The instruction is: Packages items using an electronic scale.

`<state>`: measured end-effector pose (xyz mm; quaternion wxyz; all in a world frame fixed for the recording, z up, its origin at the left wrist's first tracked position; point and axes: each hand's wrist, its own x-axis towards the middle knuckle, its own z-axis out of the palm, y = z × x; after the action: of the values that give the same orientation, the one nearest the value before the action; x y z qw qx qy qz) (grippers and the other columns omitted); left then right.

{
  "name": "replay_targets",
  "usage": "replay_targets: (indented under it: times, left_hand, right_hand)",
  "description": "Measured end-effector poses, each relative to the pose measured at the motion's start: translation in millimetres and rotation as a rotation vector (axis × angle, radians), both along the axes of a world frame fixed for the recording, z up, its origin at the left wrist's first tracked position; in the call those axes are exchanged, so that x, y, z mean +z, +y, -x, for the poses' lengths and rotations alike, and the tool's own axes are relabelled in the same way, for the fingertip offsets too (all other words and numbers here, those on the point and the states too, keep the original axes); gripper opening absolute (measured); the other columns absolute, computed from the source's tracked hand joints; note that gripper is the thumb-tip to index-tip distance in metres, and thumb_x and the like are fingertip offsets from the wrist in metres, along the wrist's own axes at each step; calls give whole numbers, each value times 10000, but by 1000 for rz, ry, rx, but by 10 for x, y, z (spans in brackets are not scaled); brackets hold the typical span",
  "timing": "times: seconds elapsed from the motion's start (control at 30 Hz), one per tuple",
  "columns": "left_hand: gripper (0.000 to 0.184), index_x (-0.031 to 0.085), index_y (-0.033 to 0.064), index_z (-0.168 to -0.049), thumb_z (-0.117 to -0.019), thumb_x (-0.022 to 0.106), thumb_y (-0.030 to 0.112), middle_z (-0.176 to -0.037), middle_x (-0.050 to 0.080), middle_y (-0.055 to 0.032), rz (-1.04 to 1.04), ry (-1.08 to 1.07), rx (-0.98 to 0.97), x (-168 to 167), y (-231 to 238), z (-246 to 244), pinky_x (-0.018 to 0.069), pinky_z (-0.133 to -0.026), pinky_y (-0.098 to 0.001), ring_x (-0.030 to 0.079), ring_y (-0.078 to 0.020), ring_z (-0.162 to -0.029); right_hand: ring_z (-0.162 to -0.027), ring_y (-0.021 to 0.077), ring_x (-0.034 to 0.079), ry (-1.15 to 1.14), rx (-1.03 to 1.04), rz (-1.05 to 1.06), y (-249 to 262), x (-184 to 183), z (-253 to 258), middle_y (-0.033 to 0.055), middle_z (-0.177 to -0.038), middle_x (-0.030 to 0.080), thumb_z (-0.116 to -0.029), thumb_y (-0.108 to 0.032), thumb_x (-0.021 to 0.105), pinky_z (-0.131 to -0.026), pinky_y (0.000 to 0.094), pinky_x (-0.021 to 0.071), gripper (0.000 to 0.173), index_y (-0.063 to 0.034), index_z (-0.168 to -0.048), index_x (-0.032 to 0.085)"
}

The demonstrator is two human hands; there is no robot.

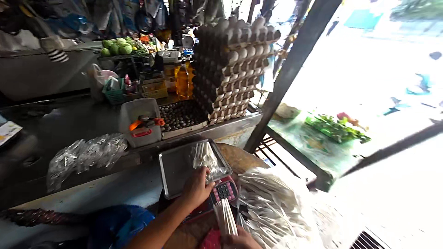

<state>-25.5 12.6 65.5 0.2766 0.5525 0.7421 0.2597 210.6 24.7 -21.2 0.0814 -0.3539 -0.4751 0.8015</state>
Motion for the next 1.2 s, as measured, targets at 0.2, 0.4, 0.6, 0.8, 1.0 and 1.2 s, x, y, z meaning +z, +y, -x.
replay_targets:
  times: [0.2,0.4,0.6,0.8,1.0,1.2]
  left_hand:
    - [431,599,-14,-1338,-1003,619,256,-1308,618,-234,-83,149,145,-408,430,-78,458,-1066,-493,573,-377,-1258]
    - [280,669,-84,-1185,-1029,523,97,-1095,700,-237,-331,-113,204,-624,512,-34,521,-979,-446,686,-319,-1036]
    - [254,718,-29,-1104,-1027,558,151,-889,729,-161,-565,-71,164,-850,240,-78,585,-763,-433,711,-254,-773]
    - [190,755,24,-976,-967,604,140,-866,761,-79,-890,200,71,-847,-49,-298,610,-763,-311,747,-186,-793]
    - [172,770,63,-961,-939,625,154,-838,721,-62,-801,143,156,-831,-205,-398,597,-752,-323,706,-194,-781]
    - [136,774,71,-907,-887,649,122,-791,720,-67,-864,187,83,-778,-415,-512,603,-686,-323,719,-204,-733]
  right_hand:
    - [-751,157,701,-45,-48,-78,520,231,390,67,-868,703,-869,-84,646,-713,349,607,361,-6,-1207,546]
    - [-761,187,695,-123,37,-80,853,24,780,101,-892,695,-932,-80,621,-726,374,596,325,5,-1233,532]
    - [-761,166,705,-92,77,-99,810,203,723,76,-876,711,-913,-105,614,-723,357,602,310,-17,-1204,553]
    - [-782,71,697,79,173,19,630,280,636,-31,-850,718,-906,-161,552,-750,287,594,169,-127,-1056,623]
    - [-773,162,691,-130,277,-69,264,191,516,44,-896,699,-847,-158,669,-734,372,597,385,-66,-1205,561]
    - [-743,131,706,-67,93,-121,215,444,460,22,-856,717,-828,-120,644,-716,339,612,342,-70,-1160,583]
